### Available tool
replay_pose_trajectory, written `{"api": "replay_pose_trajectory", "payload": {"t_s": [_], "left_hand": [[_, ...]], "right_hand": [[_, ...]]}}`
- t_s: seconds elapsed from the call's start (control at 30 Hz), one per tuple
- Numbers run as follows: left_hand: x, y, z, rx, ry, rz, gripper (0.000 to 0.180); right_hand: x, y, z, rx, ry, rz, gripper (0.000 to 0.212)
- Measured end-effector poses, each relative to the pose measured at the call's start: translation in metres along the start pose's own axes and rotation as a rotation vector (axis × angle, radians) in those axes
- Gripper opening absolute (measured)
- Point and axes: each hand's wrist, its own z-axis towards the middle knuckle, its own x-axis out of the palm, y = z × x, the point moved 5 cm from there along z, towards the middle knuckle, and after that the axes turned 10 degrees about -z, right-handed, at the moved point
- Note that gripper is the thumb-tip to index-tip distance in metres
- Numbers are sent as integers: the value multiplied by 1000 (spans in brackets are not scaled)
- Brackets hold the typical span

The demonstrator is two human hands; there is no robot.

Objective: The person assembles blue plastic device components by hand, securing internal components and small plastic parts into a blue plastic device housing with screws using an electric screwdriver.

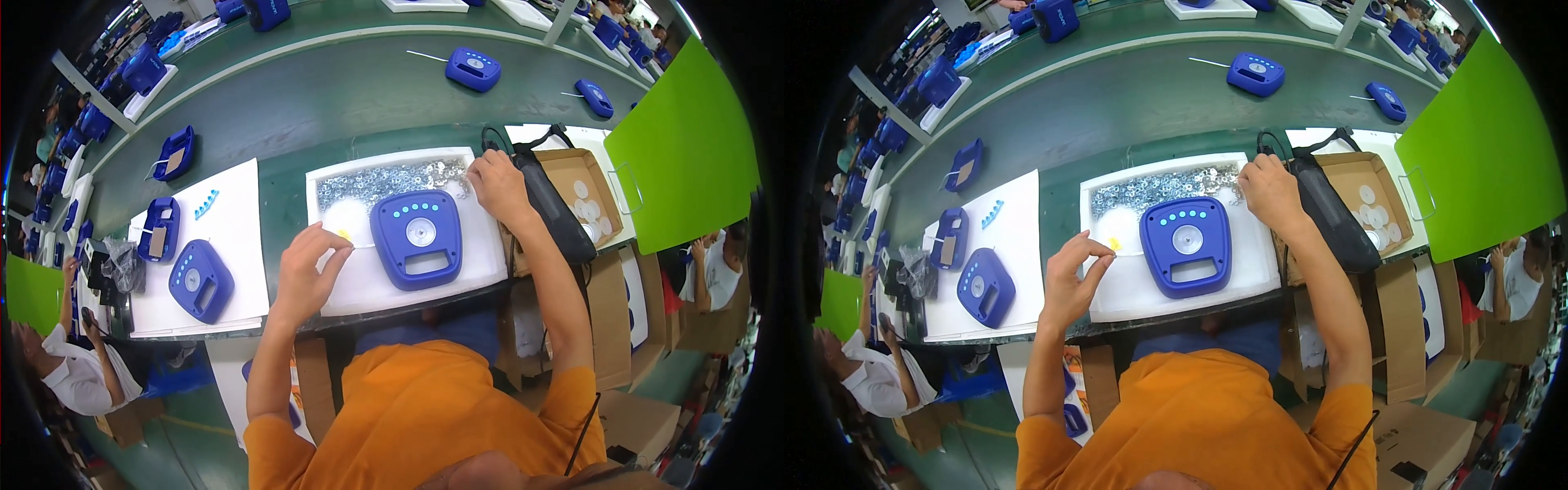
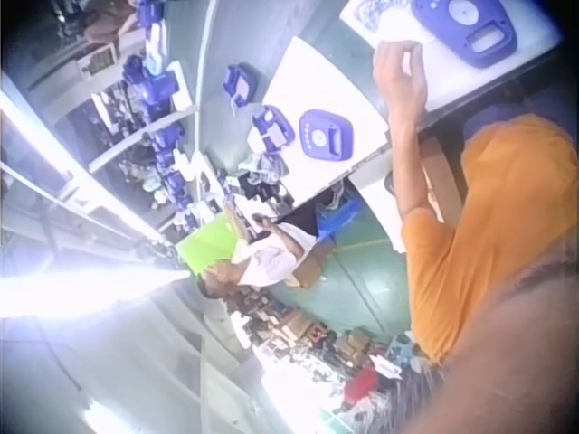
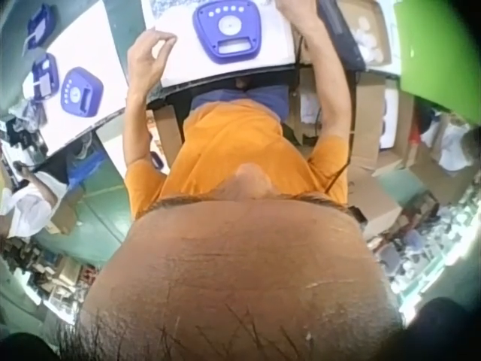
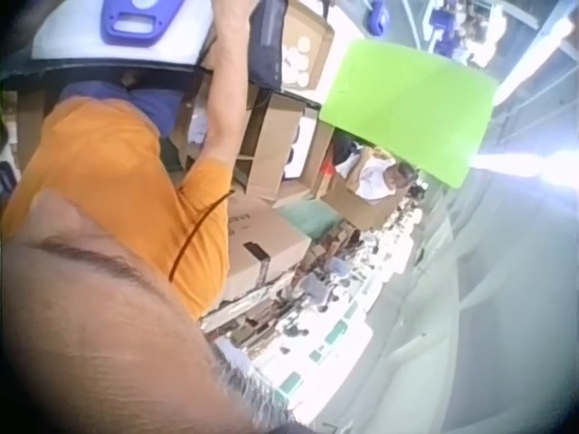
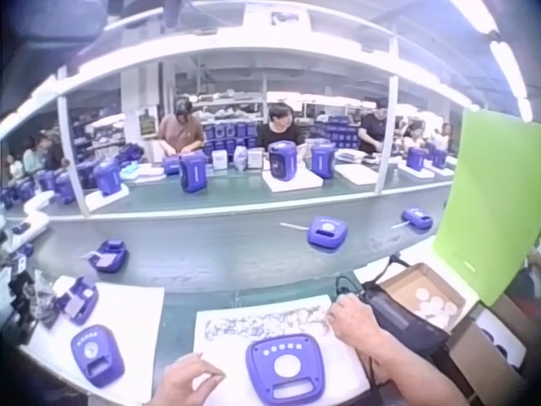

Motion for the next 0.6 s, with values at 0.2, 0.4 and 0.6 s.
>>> {"api": "replay_pose_trajectory", "payload": {"t_s": [0.2, 0.4, 0.6], "left_hand": [[5, 1, 3, -12, 19, -22, 4], [9, 0, 4, -8, 21, -39, 2], [12, 1, 5, -10, 34, -36, 1]], "right_hand": [[3, -8, -2, 70, 22, 144, 10], [3, -13, 1, 342, 203, 555, 13], [5, -11, 0, 255, 150, 432, 13]]}}
